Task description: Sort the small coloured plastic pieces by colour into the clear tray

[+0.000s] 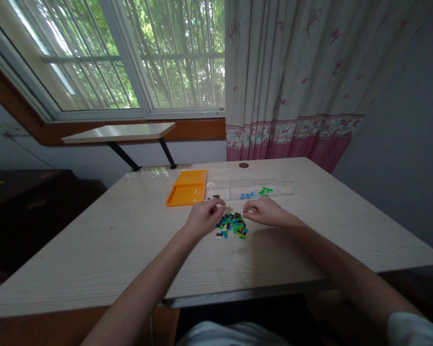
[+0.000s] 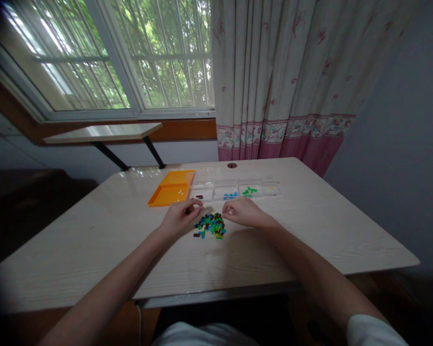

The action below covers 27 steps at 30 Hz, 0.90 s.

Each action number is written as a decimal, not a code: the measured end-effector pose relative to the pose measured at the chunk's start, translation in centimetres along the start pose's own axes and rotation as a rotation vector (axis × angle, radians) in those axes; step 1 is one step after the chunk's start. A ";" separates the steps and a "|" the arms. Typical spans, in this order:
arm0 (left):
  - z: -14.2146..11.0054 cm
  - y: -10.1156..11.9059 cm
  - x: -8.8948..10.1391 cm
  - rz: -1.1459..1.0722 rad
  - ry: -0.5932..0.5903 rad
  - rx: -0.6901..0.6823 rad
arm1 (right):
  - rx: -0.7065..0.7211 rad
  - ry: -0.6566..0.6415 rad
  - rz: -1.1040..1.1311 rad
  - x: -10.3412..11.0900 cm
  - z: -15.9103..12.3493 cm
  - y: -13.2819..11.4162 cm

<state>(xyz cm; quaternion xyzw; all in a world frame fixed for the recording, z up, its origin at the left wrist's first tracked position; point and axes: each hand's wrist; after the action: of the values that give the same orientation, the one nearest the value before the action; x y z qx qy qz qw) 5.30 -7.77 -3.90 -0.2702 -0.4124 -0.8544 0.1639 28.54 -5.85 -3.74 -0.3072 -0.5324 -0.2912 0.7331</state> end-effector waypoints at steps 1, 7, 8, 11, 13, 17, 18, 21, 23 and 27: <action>0.0 0.0 0.1 0.003 0.024 -0.005 | 0.015 -0.063 0.003 0.1 -0.1 0.2; -0.1 -0.1 0.2 0.005 0.081 -0.056 | 0.050 -0.178 0.032 -0.3 0.0 0.4; -0.1 -0.1 0.1 0.007 0.083 -0.065 | 0.047 -0.180 0.033 -0.4 0.0 0.4; -0.1 -0.2 0.1 0.001 0.102 -0.085 | 0.044 -0.186 0.041 -0.3 0.0 0.4; -0.1 -0.1 0.1 -0.006 0.123 -0.097 | 0.046 -0.188 0.043 -0.2 0.0 0.4; -0.1 -0.1 0.1 -0.012 0.167 -0.124 | 0.055 -0.192 0.049 -0.1 -0.1 0.3; -0.1 -0.1 0.1 -0.010 0.172 -0.128 | 0.058 -0.192 0.056 -0.1 -0.1 0.3; -0.1 -0.1 0.0 -0.002 0.179 -0.135 | 0.068 -0.192 0.074 -0.2 -0.1 0.3; -0.1 -0.1 0.0 0.000 0.183 -0.142 | 0.075 -0.192 0.083 -0.3 -0.1 0.4; -0.2 -0.1 0.1 -0.002 0.181 -0.131 | 0.085 -0.190 0.102 -0.3 -0.1 0.4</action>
<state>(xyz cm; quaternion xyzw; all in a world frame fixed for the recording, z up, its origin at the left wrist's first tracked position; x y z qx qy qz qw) 5.13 -7.88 -3.95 -0.2018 -0.3393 -0.9006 0.1815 28.84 -5.64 -4.13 -0.3288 -0.5949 -0.2000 0.7056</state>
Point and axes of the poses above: each hand's wrist, its own z-axis towards the middle knuckle, its own x-axis out of the back of the hand, y = z × x, and after that the axes turned 14 degrees about -z, right-handed
